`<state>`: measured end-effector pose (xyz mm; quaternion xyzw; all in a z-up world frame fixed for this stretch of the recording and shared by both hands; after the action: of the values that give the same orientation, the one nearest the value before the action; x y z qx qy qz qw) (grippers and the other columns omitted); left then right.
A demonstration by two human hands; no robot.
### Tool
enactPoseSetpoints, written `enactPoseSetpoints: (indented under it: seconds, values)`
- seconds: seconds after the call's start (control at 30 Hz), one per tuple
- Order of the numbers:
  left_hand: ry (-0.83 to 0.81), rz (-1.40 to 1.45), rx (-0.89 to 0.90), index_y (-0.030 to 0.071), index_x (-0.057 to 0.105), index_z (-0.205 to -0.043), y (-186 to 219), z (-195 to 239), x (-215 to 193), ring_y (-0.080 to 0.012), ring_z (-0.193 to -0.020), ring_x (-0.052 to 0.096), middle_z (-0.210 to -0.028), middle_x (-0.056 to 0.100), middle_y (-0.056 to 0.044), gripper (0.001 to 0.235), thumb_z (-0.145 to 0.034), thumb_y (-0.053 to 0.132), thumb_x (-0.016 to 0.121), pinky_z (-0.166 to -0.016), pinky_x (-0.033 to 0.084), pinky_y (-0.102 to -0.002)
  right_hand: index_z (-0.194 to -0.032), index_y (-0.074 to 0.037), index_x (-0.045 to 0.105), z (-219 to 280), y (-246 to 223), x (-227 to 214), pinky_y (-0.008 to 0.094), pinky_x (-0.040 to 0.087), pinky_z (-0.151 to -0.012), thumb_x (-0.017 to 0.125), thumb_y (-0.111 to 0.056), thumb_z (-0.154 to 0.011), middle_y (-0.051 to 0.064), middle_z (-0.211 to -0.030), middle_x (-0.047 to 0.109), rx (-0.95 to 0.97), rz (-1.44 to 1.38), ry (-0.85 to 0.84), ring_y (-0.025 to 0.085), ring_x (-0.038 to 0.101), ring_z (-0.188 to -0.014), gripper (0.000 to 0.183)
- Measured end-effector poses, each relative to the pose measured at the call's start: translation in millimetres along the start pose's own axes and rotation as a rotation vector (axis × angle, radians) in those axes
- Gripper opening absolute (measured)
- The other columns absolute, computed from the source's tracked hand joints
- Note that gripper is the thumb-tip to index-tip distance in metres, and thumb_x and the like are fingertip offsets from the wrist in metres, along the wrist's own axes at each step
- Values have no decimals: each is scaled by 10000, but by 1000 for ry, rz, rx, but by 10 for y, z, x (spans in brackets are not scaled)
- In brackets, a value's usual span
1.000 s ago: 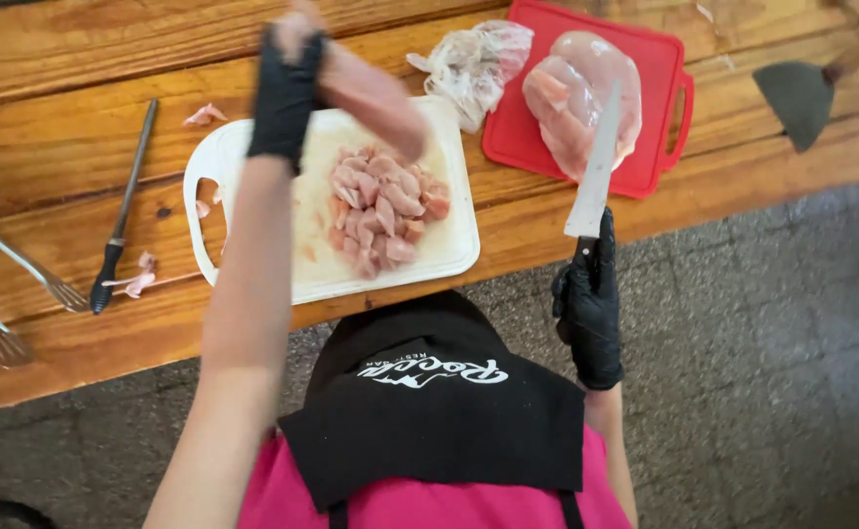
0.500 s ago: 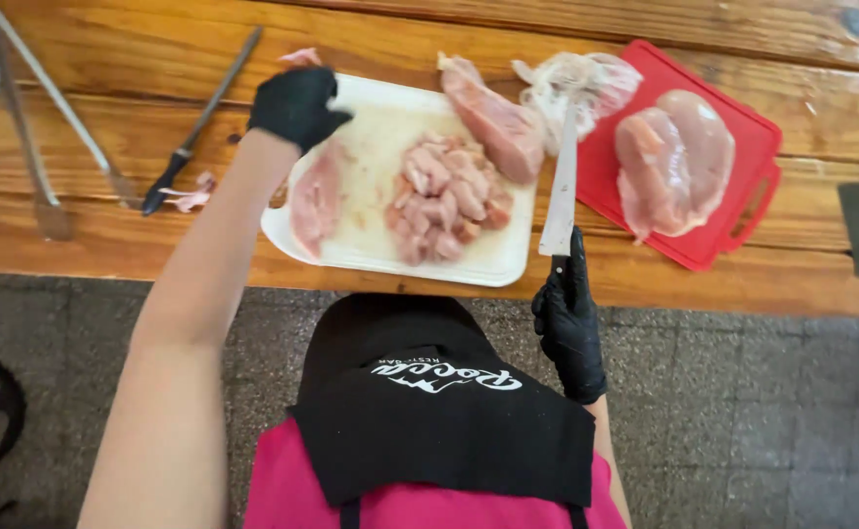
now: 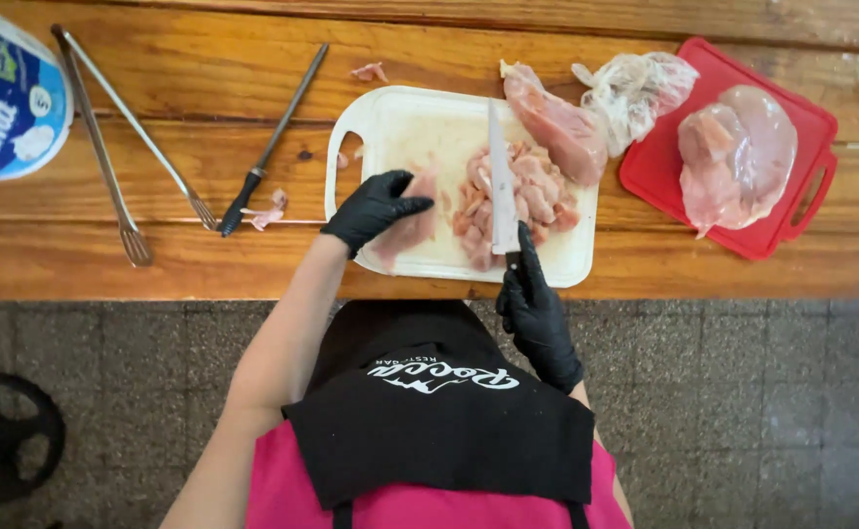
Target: Dicing raw chicken breasts on a white cutting board using a chef's knife
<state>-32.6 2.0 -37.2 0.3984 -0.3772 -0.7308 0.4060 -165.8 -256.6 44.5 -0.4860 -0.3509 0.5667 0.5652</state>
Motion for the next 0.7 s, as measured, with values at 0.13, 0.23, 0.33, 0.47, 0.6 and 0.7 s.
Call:
enactPoseSetpoints:
  seconds: [0.13, 0.23, 0.33, 0.47, 0.6, 0.7]
  values:
    - [139, -146, 48, 125, 586, -1401, 10, -219, -122, -311, -1323, 581, -1370, 655, -148, 758, -874, 635, 781, -1130, 483, -469, -1535, -128, 470, 221, -63, 292, 285, 469, -384, 567, -236, -1067, 159, -630, 669, 30, 50, 22, 228, 612, -424, 490]
    - [384, -407, 232, 260, 418, -1499, 256, -90, -332, -233, -1206, 649, -1447, 537, -18, 546, -1009, 304, 654, -1174, 355, -580, -1536, -232, 484, 193, -82, 495, 466, 575, -613, 510, -378, -1039, 64, -730, 767, 51, 625, -91, 286, 756, -687, 518]
    - [260, -637, 374, 235, 567, -1354, 170, -13, -170, -275, -1150, 656, -1231, 613, -39, 404, -978, 356, 650, -1035, 518, -452, -1607, -289, 370, 182, -11, 833, 595, 552, -733, 419, -405, -1077, 229, -937, 759, 4, 841, -95, 468, 719, -898, 545]
    - [321, -669, 463, 216, 560, -1428, 172, -94, -145, -305, -1089, 662, -1150, 633, -79, 516, -961, 423, 639, -977, 539, -449, -1481, -300, 540, 136, -219, 1174, 471, 600, -760, 415, -483, -1068, 65, -1002, 766, -75, 1019, 40, 313, 743, -900, 469]
    - [400, -672, 516, 231, 609, -1323, -12, -226, -81, -278, -1019, 673, -1066, 653, -52, 468, -931, 483, 653, -902, 558, -437, -1328, -350, 624, 322, -311, 1215, 471, 621, -858, 334, -664, -993, 63, -1076, 758, 491, 1031, -42, 302, 733, -1052, 543]
    - [394, -640, 517, 217, 596, -1293, -100, -253, -26, -275, -1045, 673, -1093, 665, -61, 440, -937, 465, 663, -911, 553, -430, -1501, -277, 458, 239, 11, 1368, 526, 608, -635, 419, -456, -995, 94, -817, 701, -12, 1241, -80, 339, 746, -788, 537]
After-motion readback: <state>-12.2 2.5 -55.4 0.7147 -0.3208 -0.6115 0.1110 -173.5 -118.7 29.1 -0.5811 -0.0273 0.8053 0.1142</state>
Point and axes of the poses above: each hand's wrist, its own z-axis away from the middle knuckle, its own x-axis out of the palm, y = z × x, the point moved 8 cm from there along -z, towards the middle knuckle
